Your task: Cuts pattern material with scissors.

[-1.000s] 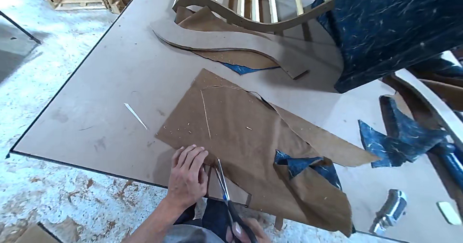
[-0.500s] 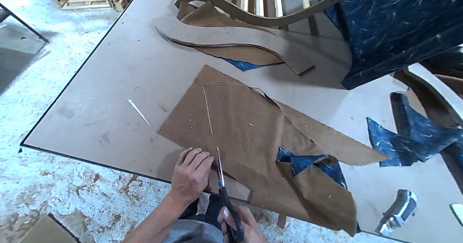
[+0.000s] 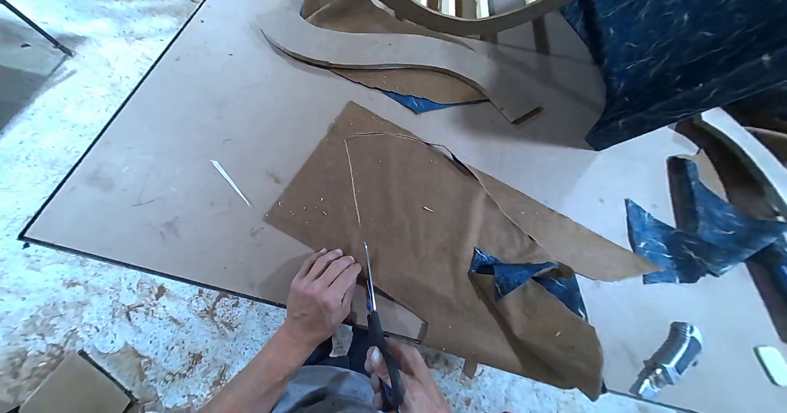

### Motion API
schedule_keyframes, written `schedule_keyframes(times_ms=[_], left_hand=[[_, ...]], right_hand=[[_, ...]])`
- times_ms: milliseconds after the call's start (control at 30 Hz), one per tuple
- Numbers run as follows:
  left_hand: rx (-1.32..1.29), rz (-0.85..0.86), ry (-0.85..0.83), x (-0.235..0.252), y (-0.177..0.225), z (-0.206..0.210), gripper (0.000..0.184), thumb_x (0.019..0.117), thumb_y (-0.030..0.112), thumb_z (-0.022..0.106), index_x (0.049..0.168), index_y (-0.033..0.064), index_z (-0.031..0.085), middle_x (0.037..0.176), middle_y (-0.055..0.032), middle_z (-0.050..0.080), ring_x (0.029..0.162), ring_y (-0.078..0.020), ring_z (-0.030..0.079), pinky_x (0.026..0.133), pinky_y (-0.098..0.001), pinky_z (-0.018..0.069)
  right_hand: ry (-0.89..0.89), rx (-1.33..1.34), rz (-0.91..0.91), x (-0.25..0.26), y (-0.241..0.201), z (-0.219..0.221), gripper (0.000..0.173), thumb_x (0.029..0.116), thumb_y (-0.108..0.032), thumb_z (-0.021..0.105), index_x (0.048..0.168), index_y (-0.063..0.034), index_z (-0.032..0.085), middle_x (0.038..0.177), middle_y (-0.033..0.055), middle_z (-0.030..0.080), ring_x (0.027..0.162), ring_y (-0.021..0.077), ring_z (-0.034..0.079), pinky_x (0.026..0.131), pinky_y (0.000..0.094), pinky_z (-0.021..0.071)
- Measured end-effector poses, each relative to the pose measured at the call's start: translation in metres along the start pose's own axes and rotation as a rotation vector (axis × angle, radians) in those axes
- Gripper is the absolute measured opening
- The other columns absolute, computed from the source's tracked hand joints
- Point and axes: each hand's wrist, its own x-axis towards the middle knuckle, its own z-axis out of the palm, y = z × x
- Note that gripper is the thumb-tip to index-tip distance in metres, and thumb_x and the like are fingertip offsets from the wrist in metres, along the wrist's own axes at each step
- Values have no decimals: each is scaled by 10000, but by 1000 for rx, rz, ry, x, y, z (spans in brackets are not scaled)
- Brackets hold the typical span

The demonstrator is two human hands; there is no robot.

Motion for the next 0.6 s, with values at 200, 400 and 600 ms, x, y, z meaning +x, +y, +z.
schedule_keyframes(times_ms=[200, 400, 600], left_hand=[[7, -3, -4, -1, 0, 0, 184, 982, 230, 630, 1020, 187, 804, 1109, 22, 772, 1169, -179, 688, 1051, -399, 539], [-1, 0, -19, -1, 0, -1, 190, 986, 220, 617, 1024, 189, 801, 1118, 25, 770, 1179, -174, 680, 1056, -397, 532], [-18, 7, -17, 0, -1, -2, 188, 982, 206, 609, 1022, 187, 792, 1120, 26, 771, 1184, -174, 680, 1065, -399, 525]], right_hand=[[37, -47, 8, -1, 0, 4, 499, 947, -564, 619, 990, -68, 654, 692, -4, 634, 542, 104, 602, 487, 268, 502], [77, -46, 25, -2, 0, 5, 430, 958, -496, 644, 965, -66, 662, 686, -5, 623, 534, 97, 584, 489, 273, 495], [99, -86, 16, 8, -10, 8, 505, 941, -561, 629, 1026, -65, 668, 718, -3, 648, 555, 110, 615, 489, 284, 517]])
